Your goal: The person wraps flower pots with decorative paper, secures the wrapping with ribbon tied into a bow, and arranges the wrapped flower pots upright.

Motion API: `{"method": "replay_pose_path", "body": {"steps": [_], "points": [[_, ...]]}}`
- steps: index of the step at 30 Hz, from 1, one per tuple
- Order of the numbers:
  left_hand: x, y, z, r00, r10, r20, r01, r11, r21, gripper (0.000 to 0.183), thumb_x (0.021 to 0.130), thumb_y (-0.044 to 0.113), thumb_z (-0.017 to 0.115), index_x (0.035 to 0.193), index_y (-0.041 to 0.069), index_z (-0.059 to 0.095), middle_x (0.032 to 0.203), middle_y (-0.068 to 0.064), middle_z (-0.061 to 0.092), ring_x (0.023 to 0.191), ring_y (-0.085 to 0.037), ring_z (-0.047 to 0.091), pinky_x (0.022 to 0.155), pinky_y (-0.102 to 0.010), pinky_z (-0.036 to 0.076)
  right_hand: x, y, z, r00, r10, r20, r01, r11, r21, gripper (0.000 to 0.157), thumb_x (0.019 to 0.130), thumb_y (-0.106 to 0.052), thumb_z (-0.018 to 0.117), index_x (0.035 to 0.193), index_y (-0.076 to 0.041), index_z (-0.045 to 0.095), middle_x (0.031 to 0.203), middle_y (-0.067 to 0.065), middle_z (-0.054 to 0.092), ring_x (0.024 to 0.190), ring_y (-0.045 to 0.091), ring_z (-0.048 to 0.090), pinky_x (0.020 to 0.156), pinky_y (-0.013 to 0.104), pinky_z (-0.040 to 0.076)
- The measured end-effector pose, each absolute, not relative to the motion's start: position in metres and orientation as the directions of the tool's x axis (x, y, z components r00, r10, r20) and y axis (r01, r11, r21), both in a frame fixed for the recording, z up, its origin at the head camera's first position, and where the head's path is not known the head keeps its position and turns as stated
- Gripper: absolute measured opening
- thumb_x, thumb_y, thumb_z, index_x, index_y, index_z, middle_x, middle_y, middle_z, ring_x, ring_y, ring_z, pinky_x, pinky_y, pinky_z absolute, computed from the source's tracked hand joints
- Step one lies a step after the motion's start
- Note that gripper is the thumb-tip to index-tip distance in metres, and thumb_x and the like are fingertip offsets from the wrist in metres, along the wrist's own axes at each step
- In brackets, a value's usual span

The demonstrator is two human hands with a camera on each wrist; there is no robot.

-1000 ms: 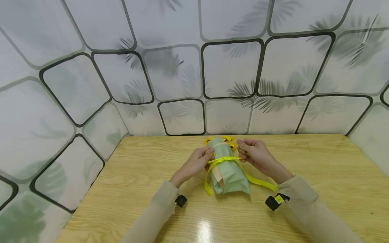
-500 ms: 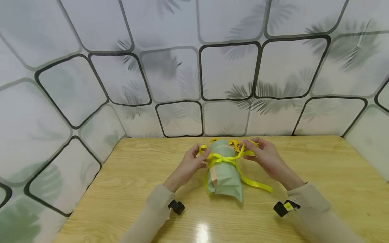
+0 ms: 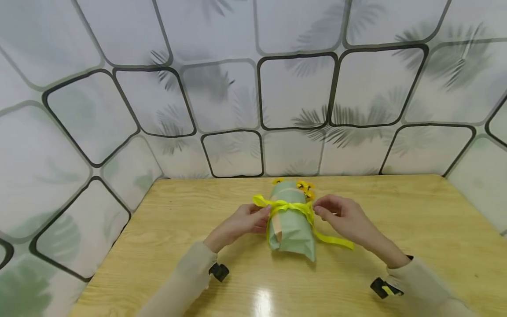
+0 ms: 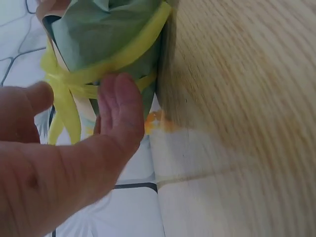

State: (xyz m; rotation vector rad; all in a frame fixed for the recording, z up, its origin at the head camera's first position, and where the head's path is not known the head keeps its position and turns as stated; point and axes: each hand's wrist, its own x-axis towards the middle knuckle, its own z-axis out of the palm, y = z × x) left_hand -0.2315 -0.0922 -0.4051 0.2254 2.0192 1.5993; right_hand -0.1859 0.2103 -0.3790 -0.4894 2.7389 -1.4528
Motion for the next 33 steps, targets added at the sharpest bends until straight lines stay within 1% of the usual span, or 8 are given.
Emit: {"method": "replay_pose_path", "body": {"steps": [3,6,11,15,19,24,29,33], "points": [[-0.232,-0.092,-0.404,-0.848,0.418,-0.327,-0.219,0.287,0.933,0.056,0.105,0.04,0.057,0.139,-0.005,0.051,0.105,-0.008,0.069,0.089,-0.014,0.068,0.084,-0.031,0.061,-0.185,0.197,-0.382,-0.936,-0.319,0.148,-0.303,0.518,-0.8,0.023,0.106,-0.024,0.059,0.118,-0.01,0.072,0.112,0.007,0.075,0.098,0.022,0.072,0.079,0.027,0.06],[-0.233,-0.092,-0.402,-0.823,0.436,-0.364,-0.244,0.308,0.92,0.054,0.103,0.037,0.063,0.138,-0.003,0.053,0.094,-0.004,0.067,0.081,-0.011,0.065,0.077,-0.027,0.06,-0.186,0.19,-0.385,-0.944,-0.298,0.14,-0.287,0.538,-0.792,0.022,0.106,-0.023,0.058,0.114,-0.009,0.074,0.102,0.005,0.076,0.089,0.019,0.07,0.072,0.024,0.057],[-0.238,-0.093,-0.403,-0.782,0.469,-0.411,-0.241,0.381,0.893,0.064,0.098,0.041,0.069,0.145,0.002,0.051,0.12,-0.008,0.067,0.09,-0.013,0.061,0.079,-0.026,0.055,-0.19,0.186,-0.389,-0.959,-0.264,0.106,-0.241,0.556,-0.796,0.024,0.106,-0.027,0.059,0.095,-0.008,0.071,0.076,0.005,0.065,0.068,0.012,0.057,0.061,0.025,0.048],[-0.243,-0.093,-0.405,-0.759,0.501,-0.416,-0.267,0.343,0.901,0.062,0.102,0.037,0.063,0.149,-0.001,0.048,0.14,-0.016,0.06,0.11,-0.017,0.063,0.097,-0.034,0.057,-0.193,0.185,-0.392,-0.975,-0.216,0.043,-0.166,0.59,-0.79,0.033,0.104,-0.037,0.061,0.088,-0.01,0.068,0.071,0.007,0.064,0.062,0.013,0.054,0.057,0.026,0.047],[-0.243,-0.087,-0.404,-0.747,0.526,-0.406,-0.286,0.298,0.911,0.061,0.106,0.039,0.056,0.147,-0.004,0.047,0.14,-0.018,0.062,0.126,-0.023,0.063,0.11,-0.04,0.051,-0.196,0.183,-0.392,-0.989,-0.144,-0.044,-0.06,0.646,-0.761,0.038,0.1,-0.047,0.064,0.094,-0.011,0.07,0.081,0.005,0.069,0.067,0.014,0.059,0.058,0.027,0.05],[-0.243,-0.079,-0.403,-0.757,0.503,-0.416,-0.305,0.291,0.907,0.057,0.101,0.04,0.065,0.142,0.001,0.055,0.131,-0.011,0.067,0.11,-0.014,0.068,0.103,-0.036,0.055,-0.198,0.181,-0.39,-0.979,-0.133,-0.152,0.025,0.664,-0.748,0.05,0.097,-0.052,0.066,0.108,-0.003,0.067,0.096,0.008,0.073,0.074,0.015,0.067,0.064,0.03,0.055],[-0.243,-0.077,-0.402,-0.76,0.477,-0.442,-0.347,0.277,0.896,0.05,0.099,0.034,0.069,0.137,0.003,0.06,0.12,-0.007,0.07,0.097,-0.01,0.069,0.097,-0.034,0.059,-0.203,0.183,-0.39,-0.953,-0.165,-0.256,0.106,0.609,-0.786,0.077,0.096,-0.056,0.065,0.135,0.01,0.051,0.118,0.024,0.071,0.089,0.02,0.074,0.076,0.036,0.062],[-0.242,-0.078,-0.402,-0.749,0.492,-0.444,-0.354,0.27,0.895,0.046,0.1,0.034,0.068,0.135,0.004,0.061,0.113,-0.004,0.07,0.093,-0.009,0.07,0.094,-0.034,0.06,-0.205,0.181,-0.392,-0.926,-0.22,-0.308,0.151,0.533,-0.833,0.079,0.101,-0.048,0.061,0.144,0.016,0.042,0.127,0.029,0.066,0.1,0.023,0.074,0.083,0.039,0.063]]}}
